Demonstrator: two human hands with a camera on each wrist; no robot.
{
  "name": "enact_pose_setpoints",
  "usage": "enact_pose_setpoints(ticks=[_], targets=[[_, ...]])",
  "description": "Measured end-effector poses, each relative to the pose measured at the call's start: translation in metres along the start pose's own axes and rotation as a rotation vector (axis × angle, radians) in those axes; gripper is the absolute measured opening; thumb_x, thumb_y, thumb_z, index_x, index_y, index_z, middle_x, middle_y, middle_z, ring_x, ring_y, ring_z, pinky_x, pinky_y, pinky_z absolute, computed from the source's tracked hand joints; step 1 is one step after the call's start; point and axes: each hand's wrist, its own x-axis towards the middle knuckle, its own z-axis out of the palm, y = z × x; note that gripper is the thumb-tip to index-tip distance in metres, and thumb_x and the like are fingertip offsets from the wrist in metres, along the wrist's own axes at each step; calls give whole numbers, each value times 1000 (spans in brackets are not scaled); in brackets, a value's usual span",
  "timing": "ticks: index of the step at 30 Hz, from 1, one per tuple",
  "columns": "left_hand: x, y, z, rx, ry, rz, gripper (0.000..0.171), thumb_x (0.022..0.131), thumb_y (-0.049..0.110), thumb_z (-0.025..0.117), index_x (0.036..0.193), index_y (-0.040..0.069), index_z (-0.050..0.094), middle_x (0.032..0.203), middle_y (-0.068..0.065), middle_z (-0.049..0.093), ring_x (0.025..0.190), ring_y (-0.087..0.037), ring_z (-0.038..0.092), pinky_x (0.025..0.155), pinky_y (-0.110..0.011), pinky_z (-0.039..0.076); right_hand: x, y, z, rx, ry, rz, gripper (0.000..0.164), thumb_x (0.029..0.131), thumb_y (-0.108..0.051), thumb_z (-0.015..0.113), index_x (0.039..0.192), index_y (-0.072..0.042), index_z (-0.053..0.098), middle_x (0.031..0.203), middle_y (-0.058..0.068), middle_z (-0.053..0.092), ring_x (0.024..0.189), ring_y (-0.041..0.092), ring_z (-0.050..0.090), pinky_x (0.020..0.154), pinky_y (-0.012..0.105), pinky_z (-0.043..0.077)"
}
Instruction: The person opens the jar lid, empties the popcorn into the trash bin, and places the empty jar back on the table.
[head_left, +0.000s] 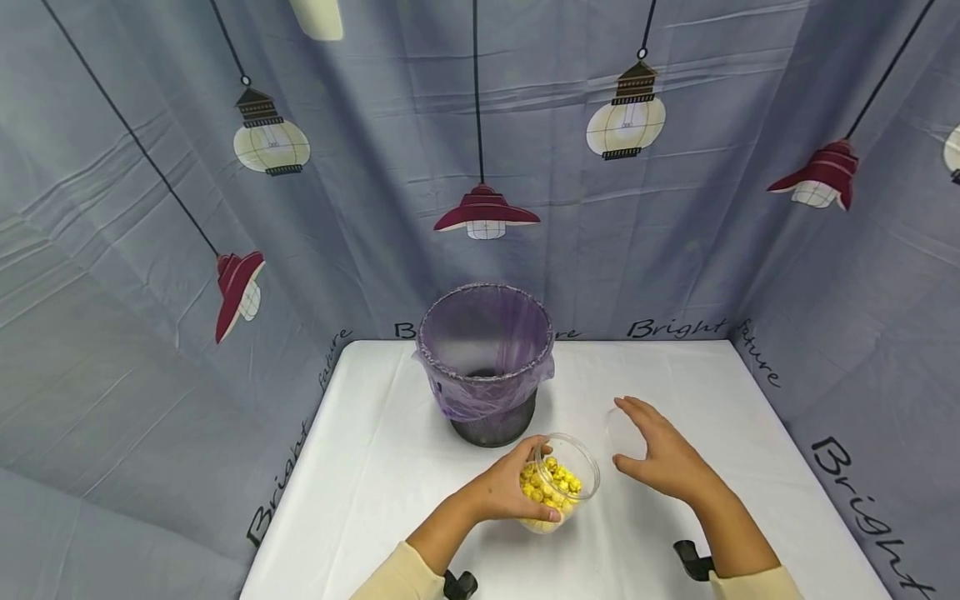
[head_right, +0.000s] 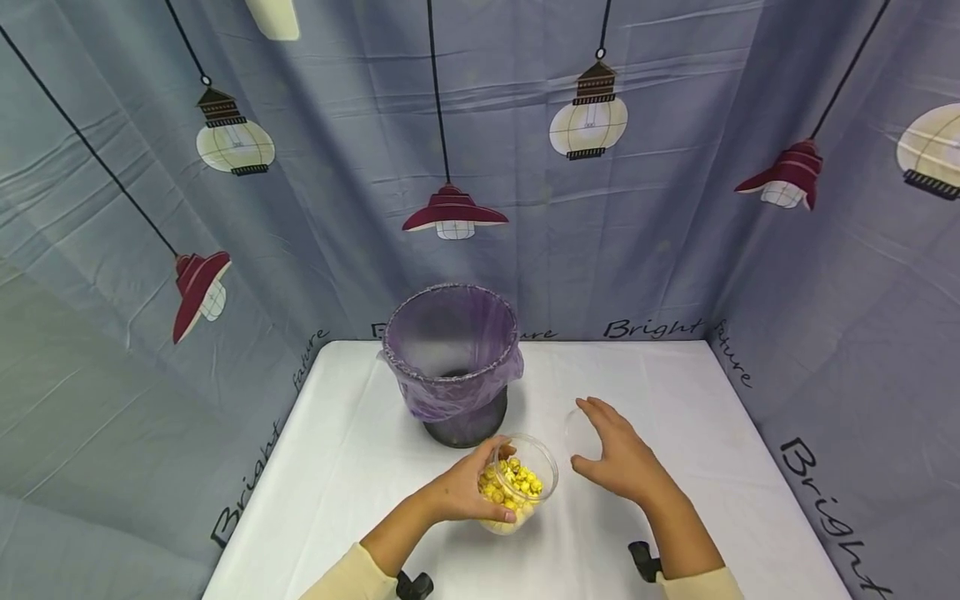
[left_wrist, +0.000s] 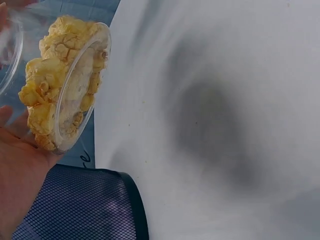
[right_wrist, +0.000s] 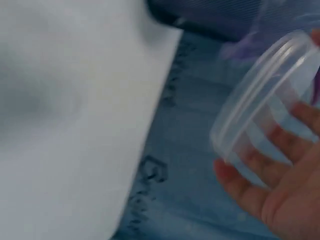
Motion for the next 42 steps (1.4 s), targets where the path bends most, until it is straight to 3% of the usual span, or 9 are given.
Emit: enact_pose_setpoints(ticks=[7, 14, 18, 22, 28, 38, 42], targets=[[-4, -1, 2, -22, 0, -10, 105, 70, 50, 88, 153, 32, 27, 146, 13, 46, 138, -13, 42, 114, -41, 36, 12, 55, 21, -131, 52, 212, 92, 77, -26, 74, 150, 9, 30, 151, 39, 26, 134, 59, 28, 97, 76, 34], [-7, -1, 4, -18, -17, -4, 104, 71, 49, 87, 154, 28, 27, 148, 10, 46, 138, -13, 42, 114, -40, 36, 11, 100, 49, -130, -74, 412, 94, 81, -30, 71, 148, 15, 24, 149, 43, 18, 135, 62, 22, 100, 76, 32], [-7, -3, 4, 3, -27, -6, 104, 71, 50, 87, 153, 32, 26, 148, 9, 47, 138, -12, 42, 115, -40, 35, 5, 115, 63, -130, -143, 474, 92, 82, -32, 71, 147, 14, 27, 146, 43, 21, 132, 63, 24, 97, 76, 34], [-7, -4, 4, 13, -32, -3, 104, 70, 51, 87, 152, 35, 25, 148, 8, 48, 138, -11, 42, 116, -41, 34, -3, 122, 74, -146, -175, 485, 91, 81, -33, 72, 147, 13, 29, 145, 43, 22, 131, 64, 25, 95, 77, 35], [-7, -5, 2, 18, -29, 15, 103, 71, 51, 86, 152, 36, 25, 147, 10, 48, 138, -10, 42, 115, -40, 35, -6, 126, 82, -152, -149, 477, 90, 81, -33, 74, 146, 12, 32, 148, 43, 20, 135, 63, 21, 99, 77, 29], [-9, -4, 4, 13, -40, 3, 104, 71, 50, 87, 152, 33, 26, 145, 13, 48, 137, -8, 42, 115, -38, 35, -7, 124, 79, -154, -150, 462, 91, 80, -36, 76, 144, 13, 33, 146, 46, 17, 133, 65, 23, 98, 76, 32], [-9, -3, 4, 26, -37, 3, 103, 71, 50, 87, 152, 34, 26, 145, 14, 47, 137, -8, 42, 115, -38, 35, -2, 120, 72, -138, -123, 418, 99, 81, -42, 76, 146, 15, 28, 147, 48, 15, 134, 67, 16, 100, 80, 24]])
